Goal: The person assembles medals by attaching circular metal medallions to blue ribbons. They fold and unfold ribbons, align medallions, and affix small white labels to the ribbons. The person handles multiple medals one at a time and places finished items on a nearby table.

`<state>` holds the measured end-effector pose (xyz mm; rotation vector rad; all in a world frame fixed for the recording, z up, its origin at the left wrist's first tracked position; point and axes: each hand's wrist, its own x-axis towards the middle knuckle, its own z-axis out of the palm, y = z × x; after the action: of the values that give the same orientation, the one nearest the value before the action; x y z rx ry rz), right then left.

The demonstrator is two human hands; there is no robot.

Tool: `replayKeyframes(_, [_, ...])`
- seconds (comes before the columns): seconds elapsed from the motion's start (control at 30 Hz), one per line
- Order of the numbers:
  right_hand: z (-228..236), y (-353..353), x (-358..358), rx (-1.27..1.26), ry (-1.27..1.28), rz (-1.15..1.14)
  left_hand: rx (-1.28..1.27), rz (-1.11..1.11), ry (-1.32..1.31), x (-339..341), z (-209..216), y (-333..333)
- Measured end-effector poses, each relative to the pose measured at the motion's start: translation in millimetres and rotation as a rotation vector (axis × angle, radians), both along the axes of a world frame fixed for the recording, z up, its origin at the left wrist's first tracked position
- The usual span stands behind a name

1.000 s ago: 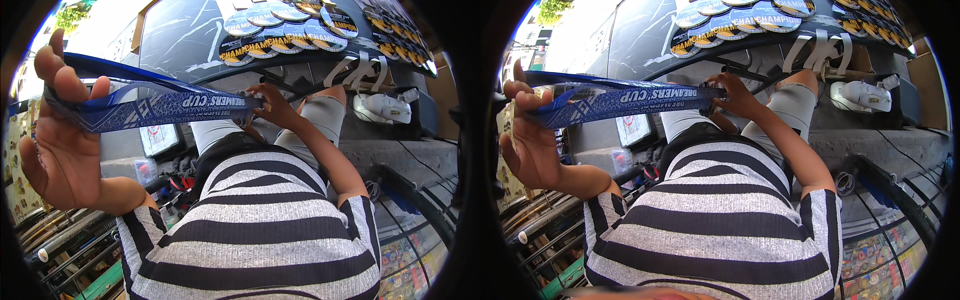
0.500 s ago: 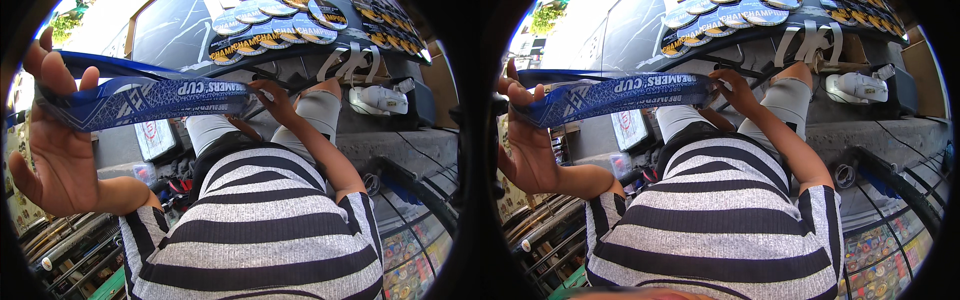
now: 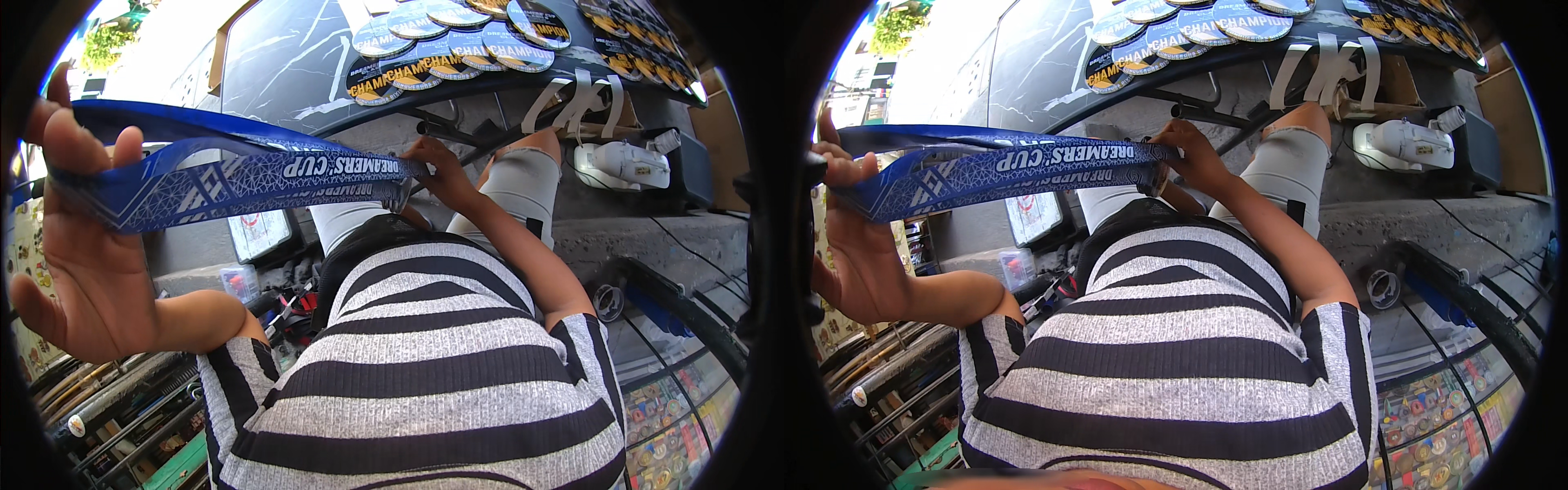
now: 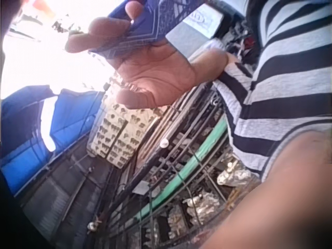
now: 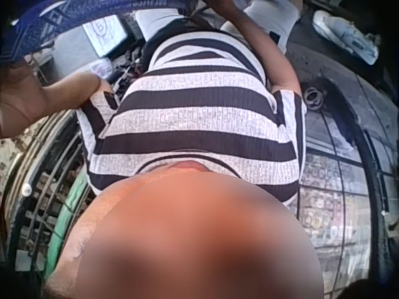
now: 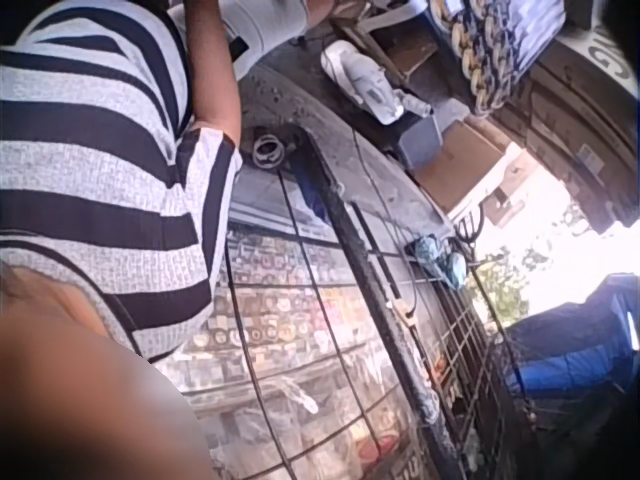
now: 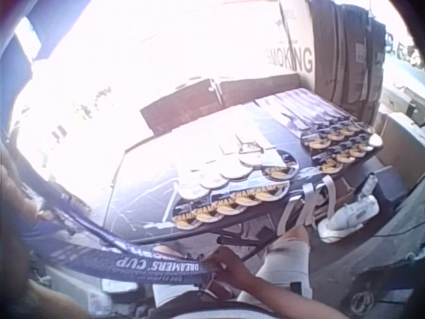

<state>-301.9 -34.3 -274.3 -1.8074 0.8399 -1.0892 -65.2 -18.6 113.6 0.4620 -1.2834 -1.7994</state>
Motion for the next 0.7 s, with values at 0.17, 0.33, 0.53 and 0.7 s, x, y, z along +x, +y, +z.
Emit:
replayKeyframes(0.17, [13,3,-16,-0.066,-0.25,-0.062,-0.076,-0.077,0.122,-8,-12,2])
replayKeyframes(0.33, [21,3,-29,0.038,-0.301,-0.133,-0.041,-0.263,0.203,3,-1,-9])
replayKeyframes(0.53, [25,10,-20,-0.082,-0.065,-0.137,-0.017,-0.045,-0.014,-5,17,-1])
replayKeyframes(0.7, [29,21,13,-0.006,0.011,-0.087,0.001,0.176,-0.232,-10,36,1])
